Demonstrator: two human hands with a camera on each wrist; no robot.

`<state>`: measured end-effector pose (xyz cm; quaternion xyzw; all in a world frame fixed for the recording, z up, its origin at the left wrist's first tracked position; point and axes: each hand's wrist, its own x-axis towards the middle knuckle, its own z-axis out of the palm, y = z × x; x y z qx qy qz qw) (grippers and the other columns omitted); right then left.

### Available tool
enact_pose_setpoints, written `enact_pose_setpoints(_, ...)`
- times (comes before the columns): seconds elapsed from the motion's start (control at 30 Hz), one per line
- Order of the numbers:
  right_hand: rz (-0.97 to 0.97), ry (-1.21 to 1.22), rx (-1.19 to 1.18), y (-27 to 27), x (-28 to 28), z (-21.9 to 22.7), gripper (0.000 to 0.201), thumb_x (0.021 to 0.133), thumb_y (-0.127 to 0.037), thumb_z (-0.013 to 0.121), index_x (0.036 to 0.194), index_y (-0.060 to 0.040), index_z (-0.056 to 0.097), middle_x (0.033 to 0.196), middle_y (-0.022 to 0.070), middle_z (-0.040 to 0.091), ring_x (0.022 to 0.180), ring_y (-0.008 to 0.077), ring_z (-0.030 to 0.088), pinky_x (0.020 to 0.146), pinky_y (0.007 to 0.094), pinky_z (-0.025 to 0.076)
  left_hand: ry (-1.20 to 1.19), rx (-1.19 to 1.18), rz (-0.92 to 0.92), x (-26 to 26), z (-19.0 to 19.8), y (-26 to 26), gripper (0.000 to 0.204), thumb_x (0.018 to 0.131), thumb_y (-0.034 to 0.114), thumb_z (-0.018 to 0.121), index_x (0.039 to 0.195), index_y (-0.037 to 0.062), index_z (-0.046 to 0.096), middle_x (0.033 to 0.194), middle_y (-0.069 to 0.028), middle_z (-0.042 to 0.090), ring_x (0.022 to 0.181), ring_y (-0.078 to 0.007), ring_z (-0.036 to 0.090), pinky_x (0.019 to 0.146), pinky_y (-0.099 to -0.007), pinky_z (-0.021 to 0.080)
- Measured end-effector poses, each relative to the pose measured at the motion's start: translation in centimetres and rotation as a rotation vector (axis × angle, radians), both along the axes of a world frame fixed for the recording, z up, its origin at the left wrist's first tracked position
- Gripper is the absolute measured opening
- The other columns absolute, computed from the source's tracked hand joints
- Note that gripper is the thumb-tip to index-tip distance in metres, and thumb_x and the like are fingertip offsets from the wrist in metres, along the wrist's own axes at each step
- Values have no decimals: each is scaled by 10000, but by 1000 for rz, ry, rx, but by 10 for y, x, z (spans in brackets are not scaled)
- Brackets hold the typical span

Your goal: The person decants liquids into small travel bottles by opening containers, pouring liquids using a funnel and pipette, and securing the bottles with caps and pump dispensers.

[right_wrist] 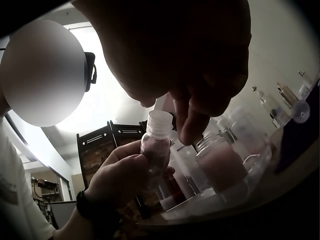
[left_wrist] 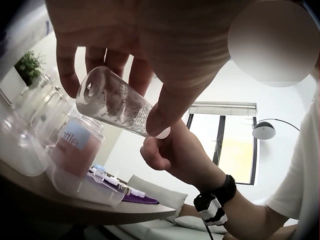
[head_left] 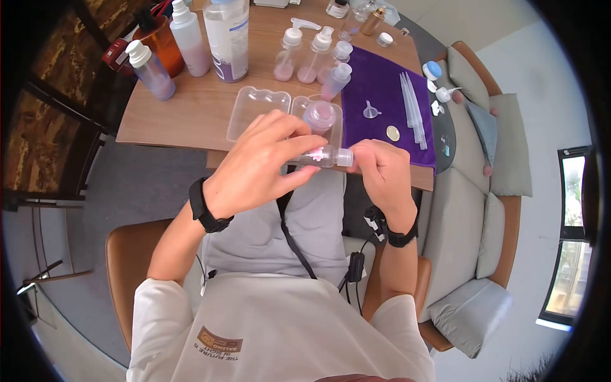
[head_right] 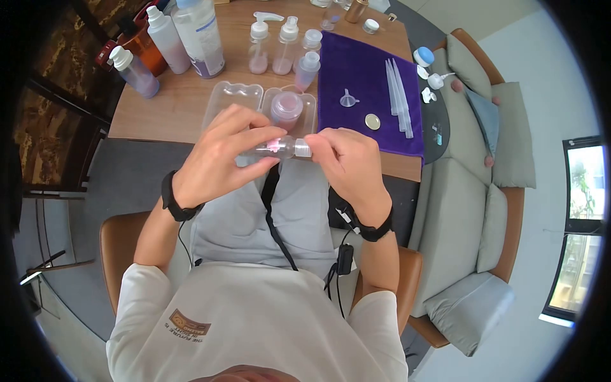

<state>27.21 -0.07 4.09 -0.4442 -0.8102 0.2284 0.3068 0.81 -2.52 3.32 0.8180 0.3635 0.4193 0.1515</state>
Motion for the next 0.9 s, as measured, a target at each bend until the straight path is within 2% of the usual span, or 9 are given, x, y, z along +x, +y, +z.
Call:
enact_pose_setpoints(0.17,19,343,-117,-8,-14,20,270,859,-14,801,1124,-38,762,922,35,724,673,71,546,563,228,424,-39,-48,11,-4,0,-1,439,771,62,857,1200,65,760,1085,-77,672,1011,-286,608,846,-392,530)
enact_pose_setpoints(0.2,62,312,-130,-9,-11,21,317,848,-13,819,1156,-41,749,966,20,711,655,58,524,550,223,390,-46,-59,13,-5,0,0,440,771,60,858,1199,65,759,1088,-78,672,1014,-287,608,848,-391,529)
enact_pose_setpoints(0.43,87,-39,-52,-3,2,2,253,870,-74,838,1104,-36,749,815,19,678,614,58,503,544,256,390,-18,-25,-9,-5,-2,0,440,764,53,859,1193,66,761,1090,-75,673,1018,-288,608,856,-394,526)
enact_pose_setpoints(0.53,22,168,-130,-8,-10,5,186,913,-125,803,1053,-17,744,803,33,679,602,73,515,553,263,416,-27,-47,-9,-6,-3,-2,444,761,56,861,1193,66,762,1080,-74,673,1014,-290,608,857,-396,523)
enact_pose_setpoints(0.63,84,118,-116,-13,-17,23,173,935,-141,776,1039,-9,736,806,48,684,612,90,546,571,258,436,-35,-52,-7,-10,-4,-1,444,759,62,864,1192,64,762,1072,-74,672,1010,-290,607,856,-398,522)
enact_pose_setpoints(0.73,42,62,-218,-10,-8,9,199,909,-122,796,1071,-26,732,804,41,683,620,90,542,579,253,436,-32,-33,-24,-9,-5,2,443,761,66,865,1192,61,761,1070,-74,671,1006,-289,607,852,-399,523)
enact_pose_setpoints(0.83,42,41,-151,-5,-9,0,217,880,-112,831,1050,-25,727,794,32,675,618,79,540,576,250,433,-28,-32,-33,-9,-6,2,446,761,66,864,1196,59,761,1072,-74,670,1006,-287,607,848,-399,523)
enact_pose_setpoints(0.9,61,101,-126,-10,-15,9,209,879,-125,838,1025,-28,725,775,26,668,607,80,531,569,253,429,-34,-46,-35,-10,-7,2,450,761,67,864,1199,58,761,1075,-74,668,1007,-288,606,846,-399,522)
